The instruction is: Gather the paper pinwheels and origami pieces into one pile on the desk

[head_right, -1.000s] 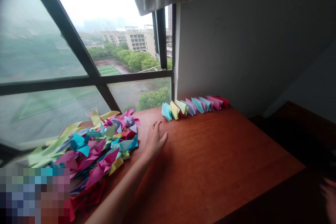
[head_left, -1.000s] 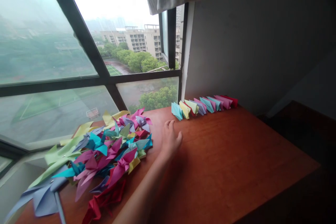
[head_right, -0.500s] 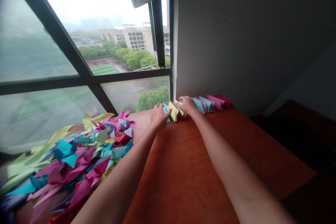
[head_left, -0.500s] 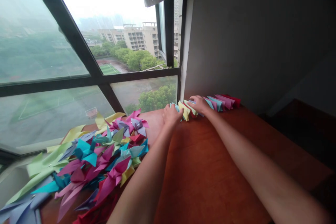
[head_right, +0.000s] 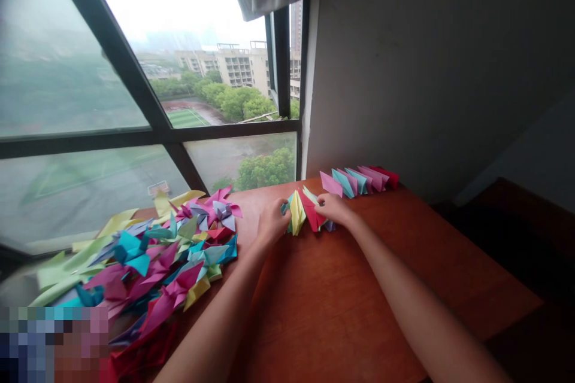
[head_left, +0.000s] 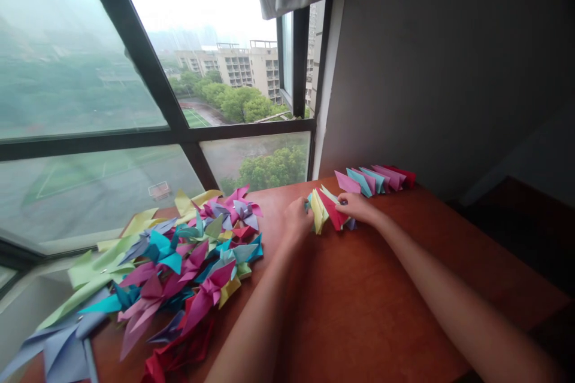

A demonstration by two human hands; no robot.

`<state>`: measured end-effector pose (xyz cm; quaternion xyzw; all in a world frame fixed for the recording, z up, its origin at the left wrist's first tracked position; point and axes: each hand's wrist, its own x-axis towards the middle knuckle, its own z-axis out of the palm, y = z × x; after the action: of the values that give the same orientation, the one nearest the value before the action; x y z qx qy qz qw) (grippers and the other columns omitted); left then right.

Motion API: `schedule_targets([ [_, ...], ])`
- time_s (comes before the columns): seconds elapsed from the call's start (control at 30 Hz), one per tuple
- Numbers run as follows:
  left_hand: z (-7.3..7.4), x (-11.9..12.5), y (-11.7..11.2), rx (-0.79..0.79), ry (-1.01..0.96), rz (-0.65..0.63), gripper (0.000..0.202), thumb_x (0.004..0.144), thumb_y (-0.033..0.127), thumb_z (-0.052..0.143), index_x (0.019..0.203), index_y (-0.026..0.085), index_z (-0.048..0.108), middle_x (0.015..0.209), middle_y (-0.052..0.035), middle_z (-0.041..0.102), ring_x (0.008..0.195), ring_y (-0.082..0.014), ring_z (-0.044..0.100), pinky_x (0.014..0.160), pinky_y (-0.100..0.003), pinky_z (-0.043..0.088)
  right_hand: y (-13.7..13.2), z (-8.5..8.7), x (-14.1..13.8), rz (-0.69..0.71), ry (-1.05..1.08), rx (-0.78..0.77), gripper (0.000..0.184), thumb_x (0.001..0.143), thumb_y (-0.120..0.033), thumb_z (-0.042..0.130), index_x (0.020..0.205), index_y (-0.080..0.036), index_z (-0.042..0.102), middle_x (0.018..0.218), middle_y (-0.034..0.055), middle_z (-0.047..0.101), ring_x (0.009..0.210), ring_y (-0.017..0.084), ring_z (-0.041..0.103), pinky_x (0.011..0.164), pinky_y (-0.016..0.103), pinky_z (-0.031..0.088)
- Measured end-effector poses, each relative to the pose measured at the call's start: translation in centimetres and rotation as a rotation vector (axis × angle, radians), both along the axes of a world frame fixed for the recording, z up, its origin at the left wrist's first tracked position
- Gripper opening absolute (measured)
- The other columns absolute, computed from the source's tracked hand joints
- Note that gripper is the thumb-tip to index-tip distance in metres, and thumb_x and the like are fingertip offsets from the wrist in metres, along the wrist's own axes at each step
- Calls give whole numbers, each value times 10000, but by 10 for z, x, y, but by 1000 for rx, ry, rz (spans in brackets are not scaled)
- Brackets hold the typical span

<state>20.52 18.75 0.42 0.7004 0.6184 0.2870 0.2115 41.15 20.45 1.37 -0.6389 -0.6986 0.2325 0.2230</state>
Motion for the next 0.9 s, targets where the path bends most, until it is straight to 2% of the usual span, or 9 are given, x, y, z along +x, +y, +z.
schedule_targets([
  [0.1, -4, -12, -30, 14, -70, -38, 285, 791, 169, 624, 1064, 213, 693, 1061, -75, 745, 988, -229, 681, 861, -314, 494, -38, -7, -2, 30, 93, 12, 131, 728, -290, 603, 691, -182, 666, 656, 5, 639, 654, 178, 588, 605, 267, 429],
  [0.23, -12, -30, -65, 19, -183, -75, 269, 761, 137, 652, 1016, 206, 708, 999, -44, 754, 920, -196, 700, 824, -290, 522, -82, -15, -8, 79, 210, -17, 226, 787, -346, 560, 788, -164, 694, 752, 20, 696, 704, 180, 625, 638, 269, 470],
  [0.33, -15, -40, -87, 31, -266, -45, 247, 763, 103, 631, 985, 180, 708, 984, -55, 755, 897, -189, 709, 795, -285, 545, -106, -19, -16, 64, 270, -19, 225, 790, -340, 568, 869, -169, 692, 854, 40, 717, 799, 204, 653, 738, 306, 502],
  [0.47, -13, -49, -110, 80, -333, 9, 289, 759, 90, 613, 1025, 171, 692, 1017, -72, 742, 943, -207, 704, 832, -324, 554, -126, -15, -32, -23, 364, 88, 306, 751, -288, 612, 1048, -214, 626, 1096, 59, 680, 966, 221, 653, 890, 360, 495],
  [0.53, -9, -52, -118, 109, -351, 21, 301, 759, 93, 602, 1036, 177, 684, 1031, -70, 735, 960, -212, 699, 856, -342, 550, -134, -10, -42, -12, 388, 141, 236, 774, -290, 596, 1001, -227, 607, 1172, 70, 647, 1041, 227, 638, 931, 377, 485],
  [0.6, -6, -55, -124, 138, -360, 31, 294, 760, 101, 591, 1029, 181, 679, 1034, -69, 728, 959, -215, 696, 871, -358, 546, -142, -4, -52, 19, 364, 172, 119, 811, -327, 585, 872, -227, 603, 1236, 89, 617, 1174, 252, 582, 1002, 409, 441],
  [0.73, -2, -59, -134, 190, -356, 40, 301, 755, 108, 579, 1030, 191, 668, 1040, -70, 714, 981, -233, 678, 899, -393, 533, -157, 0, -75, 64, 324, 111, 230, 806, -432, 645, 725, -220, 603, 1464, 110, 457, 1368, 295, 420, 1095, 444, 344],
  [0.83, -1, -60, -139, 213, -352, 19, 323, 742, 90, 565, 1022, 209, 672, 1038, -64, 711, 992, -231, 669, 907, -387, 531, -161, -7, -90, 71, 312, 100, 171, 759, -364, 680, 697, -216, 621, 1539, 102, 365, 1403, 301, 370, 1121, 442, 310],
  [0.9, 1, -62, -142, 225, -352, 8, 329, 745, 84, 548, 1014, 223, 677, 1034, -57, 709, 988, -224, 667, 901, -372, 536, -161, -12, -97, 50, 323, 105, 117, 752, -304, 652, 676, -219, 626, 1508, 107, 412, 1391, 290, 387, 1127, 439, 302],
])
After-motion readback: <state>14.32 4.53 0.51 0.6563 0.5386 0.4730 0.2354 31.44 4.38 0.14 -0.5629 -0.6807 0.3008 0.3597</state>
